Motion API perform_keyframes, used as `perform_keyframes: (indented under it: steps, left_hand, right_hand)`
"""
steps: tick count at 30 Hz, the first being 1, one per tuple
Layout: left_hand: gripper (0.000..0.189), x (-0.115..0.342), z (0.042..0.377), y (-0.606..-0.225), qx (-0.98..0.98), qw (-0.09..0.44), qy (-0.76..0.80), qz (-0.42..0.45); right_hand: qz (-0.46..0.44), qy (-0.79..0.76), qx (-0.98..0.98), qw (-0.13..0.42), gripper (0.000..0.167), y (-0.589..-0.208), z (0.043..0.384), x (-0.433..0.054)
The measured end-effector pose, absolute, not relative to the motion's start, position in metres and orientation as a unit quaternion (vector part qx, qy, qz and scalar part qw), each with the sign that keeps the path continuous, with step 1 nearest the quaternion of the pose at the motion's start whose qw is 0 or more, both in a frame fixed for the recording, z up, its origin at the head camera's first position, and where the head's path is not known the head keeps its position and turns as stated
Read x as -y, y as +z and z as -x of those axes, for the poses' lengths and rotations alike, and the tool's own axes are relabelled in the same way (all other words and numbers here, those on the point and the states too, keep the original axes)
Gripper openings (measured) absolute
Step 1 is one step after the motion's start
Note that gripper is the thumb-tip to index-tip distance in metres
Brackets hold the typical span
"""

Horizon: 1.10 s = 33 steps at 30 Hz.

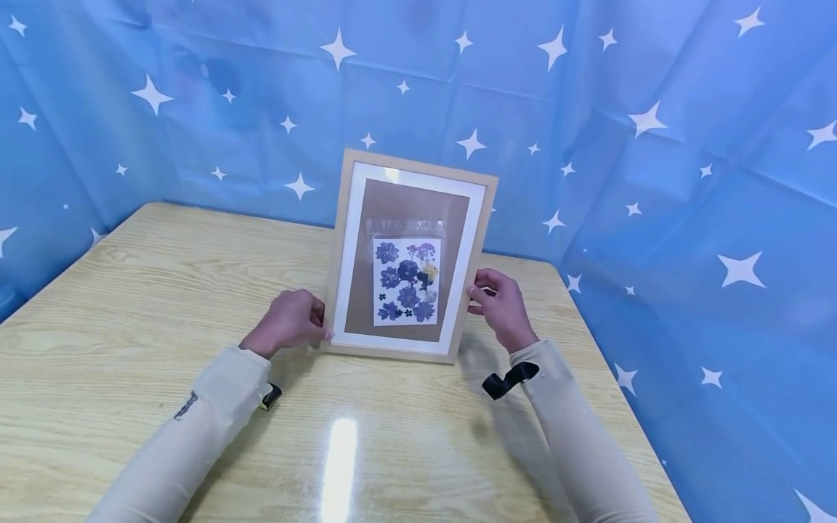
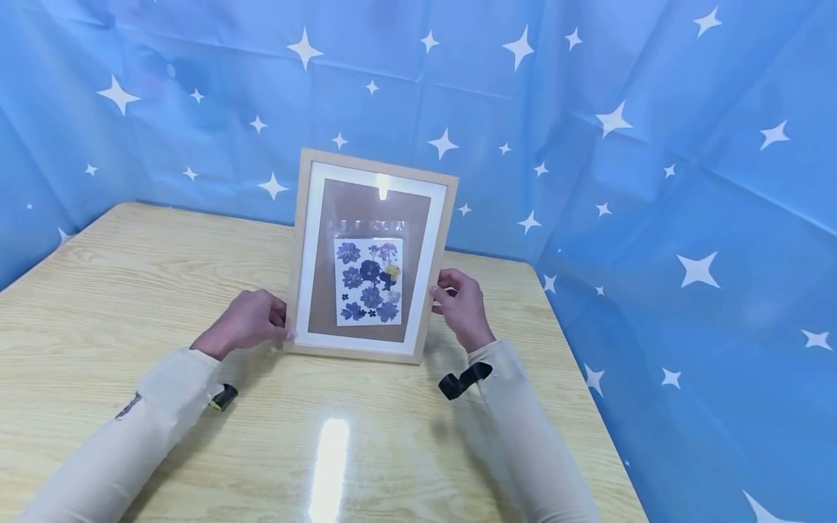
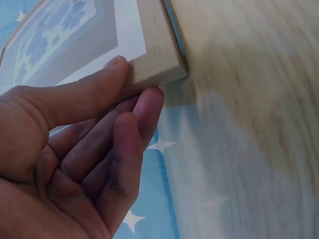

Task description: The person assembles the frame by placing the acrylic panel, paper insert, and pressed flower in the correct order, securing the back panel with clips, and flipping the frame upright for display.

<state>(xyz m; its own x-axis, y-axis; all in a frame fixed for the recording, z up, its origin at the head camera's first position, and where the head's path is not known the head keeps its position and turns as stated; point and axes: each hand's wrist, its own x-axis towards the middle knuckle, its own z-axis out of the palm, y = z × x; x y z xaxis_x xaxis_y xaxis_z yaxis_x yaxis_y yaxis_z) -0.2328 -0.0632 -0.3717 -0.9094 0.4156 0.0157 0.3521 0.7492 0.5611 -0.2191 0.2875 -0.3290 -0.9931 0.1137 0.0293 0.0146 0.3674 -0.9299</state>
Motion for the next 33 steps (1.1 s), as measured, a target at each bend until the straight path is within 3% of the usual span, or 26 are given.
perform_keyframes:
  steps: [33]
  left_hand:
    - [0.019,0.063,0.243,-0.380,-0.925,0.061,0.324,-0.187]
  right_hand:
    - [0.072,0.558,0.826,0.034,0.031,-0.346,0.250,-0.282]
